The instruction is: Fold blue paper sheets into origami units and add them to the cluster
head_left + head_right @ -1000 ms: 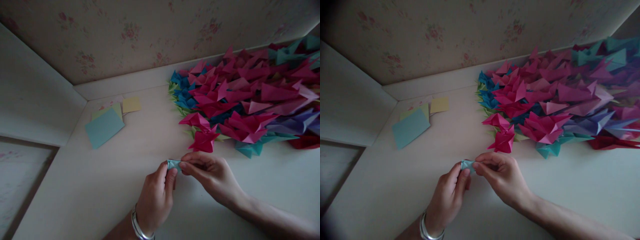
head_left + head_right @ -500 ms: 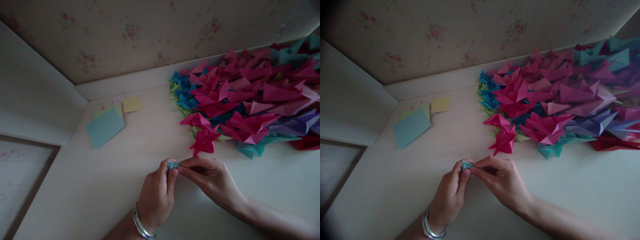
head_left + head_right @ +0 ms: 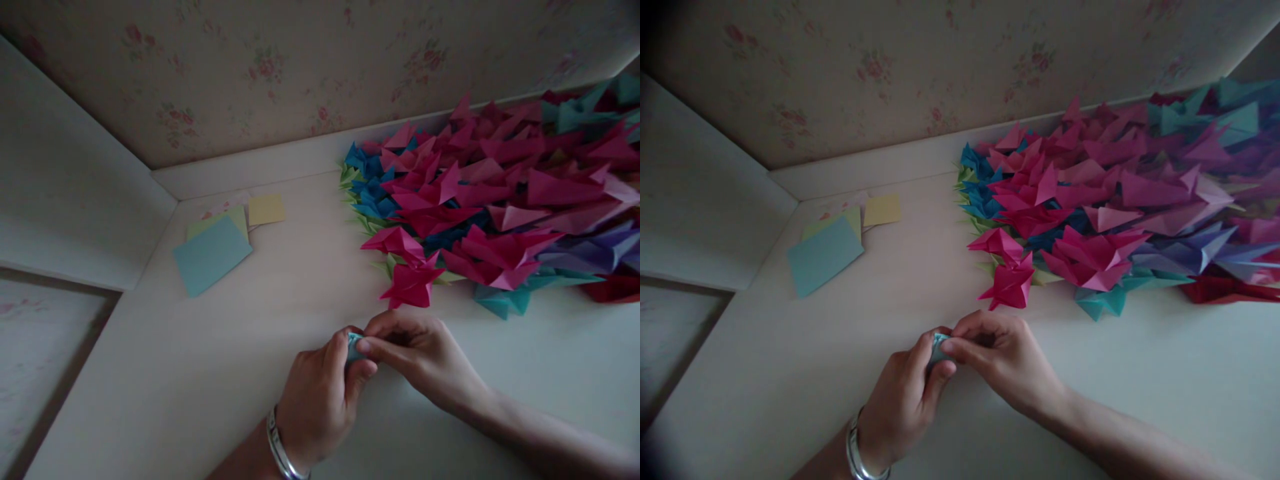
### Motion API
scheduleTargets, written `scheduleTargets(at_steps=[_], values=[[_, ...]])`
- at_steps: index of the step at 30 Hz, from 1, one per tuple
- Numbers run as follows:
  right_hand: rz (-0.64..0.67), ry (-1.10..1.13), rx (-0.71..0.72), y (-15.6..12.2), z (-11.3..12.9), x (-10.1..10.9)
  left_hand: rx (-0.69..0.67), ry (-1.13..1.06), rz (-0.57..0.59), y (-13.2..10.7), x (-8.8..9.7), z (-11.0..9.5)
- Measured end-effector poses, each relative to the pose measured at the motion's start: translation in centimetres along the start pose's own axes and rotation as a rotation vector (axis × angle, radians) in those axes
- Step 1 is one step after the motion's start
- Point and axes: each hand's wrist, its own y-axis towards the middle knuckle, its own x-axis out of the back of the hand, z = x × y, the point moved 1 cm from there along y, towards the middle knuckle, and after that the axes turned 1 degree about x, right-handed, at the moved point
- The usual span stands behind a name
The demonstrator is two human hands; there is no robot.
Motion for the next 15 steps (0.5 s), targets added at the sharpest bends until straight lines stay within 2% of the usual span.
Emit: scheduleTargets(at_steps=[5, 11, 15], values=[[-0.014, 0.02, 0.039, -0.2, 0.0, 0.0, 0.026, -0.024, 0.029, 0.1, -0.4, 0.1], [0.086, 0.051, 0.068, -0.6, 1.2, 0.3, 0.222, -0.398, 0.009, 0.8, 1.0, -0.6], [0.081, -0.068, 0.109, -0.4, 1.2, 0.5, 0.272, -0.467, 0.001, 0.6, 1.5, -0.5]])
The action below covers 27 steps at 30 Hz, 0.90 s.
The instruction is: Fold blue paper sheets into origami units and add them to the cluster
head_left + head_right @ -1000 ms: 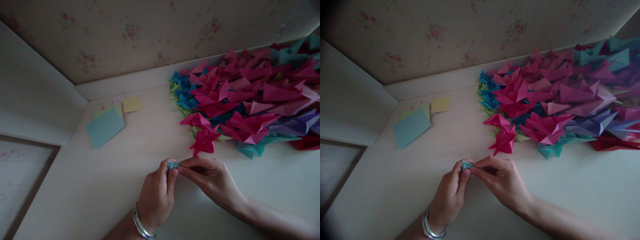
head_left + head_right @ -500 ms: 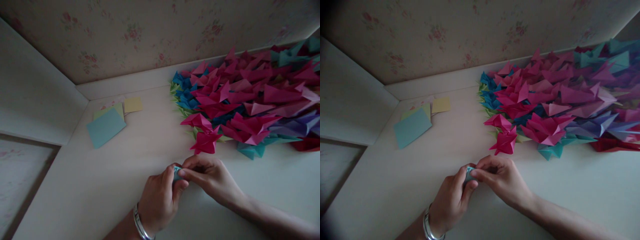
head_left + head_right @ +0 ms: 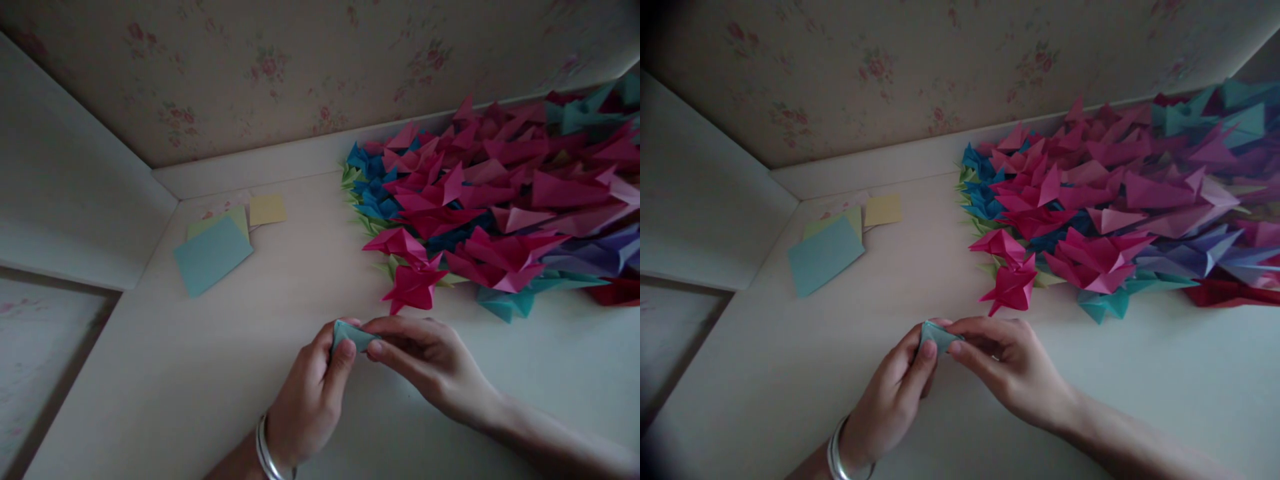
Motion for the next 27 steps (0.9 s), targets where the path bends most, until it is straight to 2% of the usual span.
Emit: scheduleTargets(at_steps=[5, 11, 18, 23, 27], values=[[-0.09, -0.109, 0.045, 0.0, -0.6, 0.2, -0.04, 0.101, 0.04, -0.4, -0.4, 0.8], [-0.074, -0.014, 0.026, 0.0, -0.2, -0.1, -0.057, 0.075, 0.048, -0.4, -0.4, 0.1], [-0.117, 0.147, -0.043, -0.4, -0.6, -0.7, -0.104, 0.076, 0.023, -0.3, -0.6, -0.3], [-0.145, 0.349, -0.117, -0.8, -0.8, -0.9, 0.046, -0.077, -0.001, -0.6, -0.8, -0.2], [-0.107, 0.36, -0.146, -0.9, -0.4, -0.9, 0.129, -0.256, -0.006, -0.8, -1.0, 0.0]])
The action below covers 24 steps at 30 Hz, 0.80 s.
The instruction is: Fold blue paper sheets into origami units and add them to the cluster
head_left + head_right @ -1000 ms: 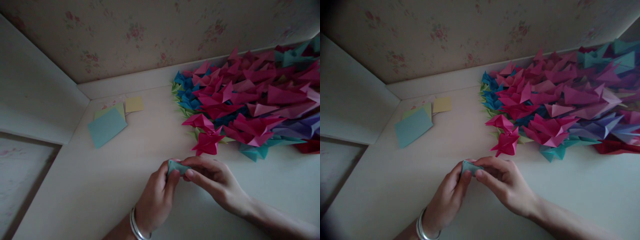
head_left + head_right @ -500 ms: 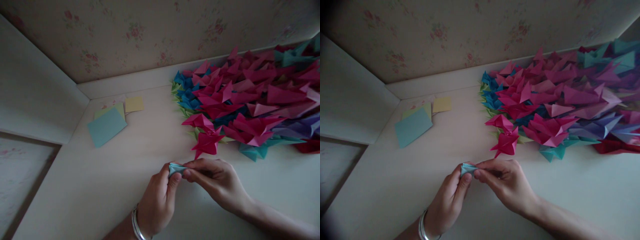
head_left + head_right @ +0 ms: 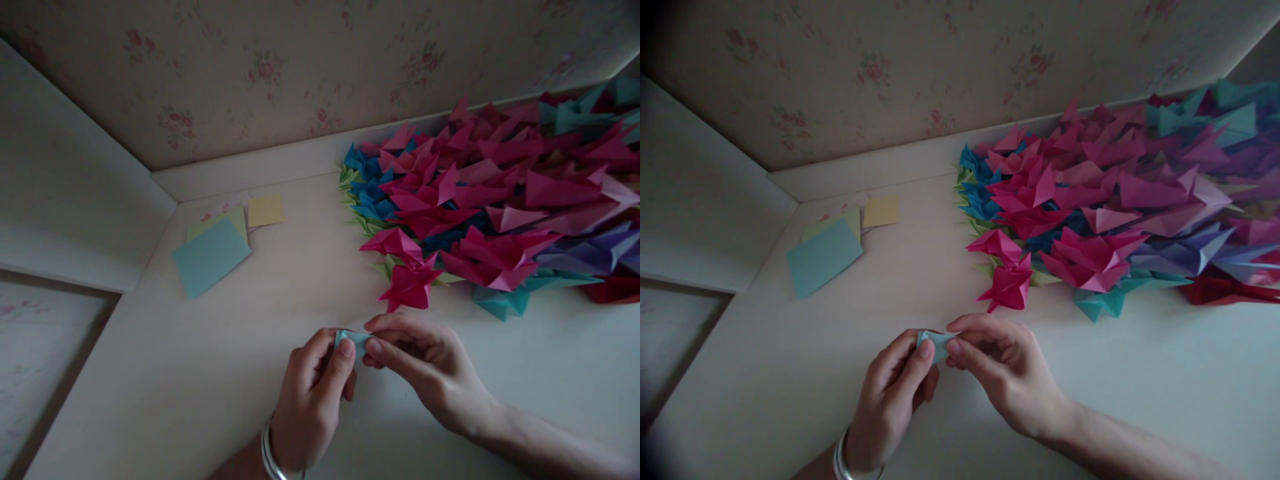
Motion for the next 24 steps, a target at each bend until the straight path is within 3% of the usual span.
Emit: scheduleTargets(at_steps=[9, 12, 16, 24], values=[[0.055, -0.036, -0.065, 0.42, -0.2, 0.26, -0.05, 0.092, 0.034, 0.11, 0.49, 0.26], [0.173, -0.172, -0.072, 0.4, 0.08, 0.2, -0.036, 0.021, 0.034, 0.26, 0.54, 0.1], [0.33, -0.331, -0.085, 0.12, 0.47, -0.02, -0.073, -0.041, 0.176, 0.3, 0.1, -0.24], [0.288, -0.349, -0.073, 0.12, 0.57, -0.09, -0.052, 0.035, 0.124, 0.14, 0.4, 0.34]])
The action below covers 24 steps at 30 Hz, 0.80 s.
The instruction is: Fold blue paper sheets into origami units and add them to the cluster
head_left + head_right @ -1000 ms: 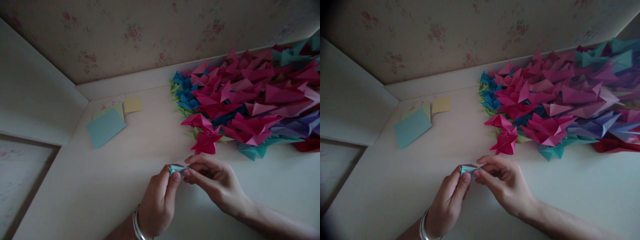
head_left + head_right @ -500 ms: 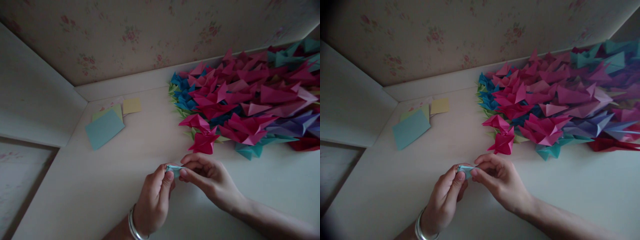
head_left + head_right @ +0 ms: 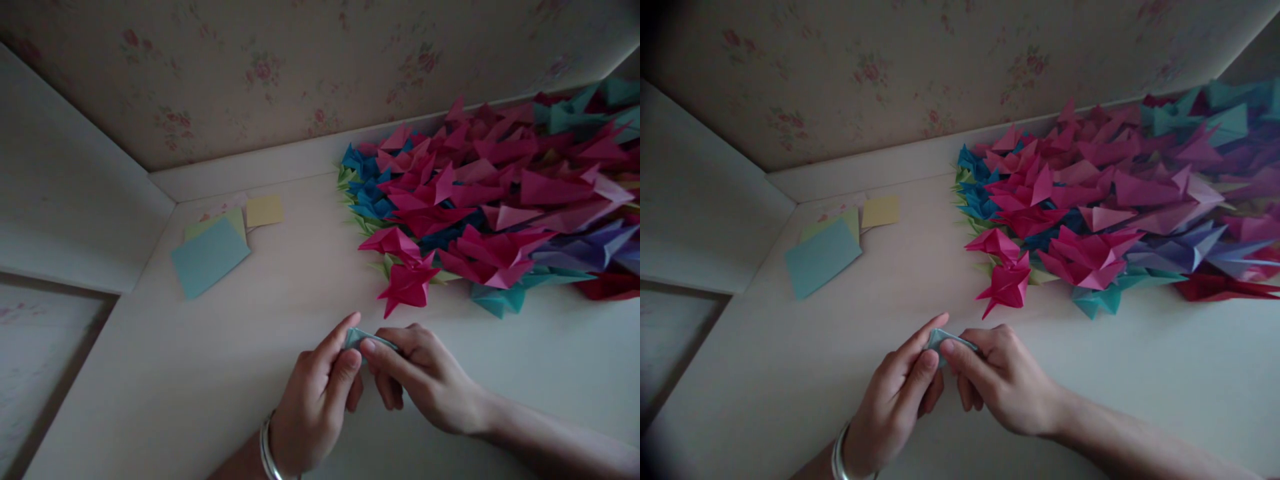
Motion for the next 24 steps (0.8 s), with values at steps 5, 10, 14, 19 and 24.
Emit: scheduleTargets(at_steps=[5, 10, 14, 19, 24], values=[[-0.121, -0.086, 0.059, -0.27, 0.14, -0.15, 0.015, -0.023, -0.021, -0.13, 0.09, -0.02], [-0.122, -0.046, 0.041, -0.19, 0.12, -0.14, -0.001, -0.001, -0.059, -0.43, -0.08, 0.2], [0.032, 0.144, -0.029, 0.22, -0.08, -0.25, 0.02, -0.023, -0.031, -0.44, -0.07, 0.12], [0.091, 0.13, -0.074, 0.25, -0.2, -0.32, 0.116, -0.143, 0.003, -0.46, -0.07, 0.23], [0.061, 0.054, -0.047, 0.05, 0.13, -0.43, 0.158, -0.215, -0.064, 0.05, -0.25, 0.26]])
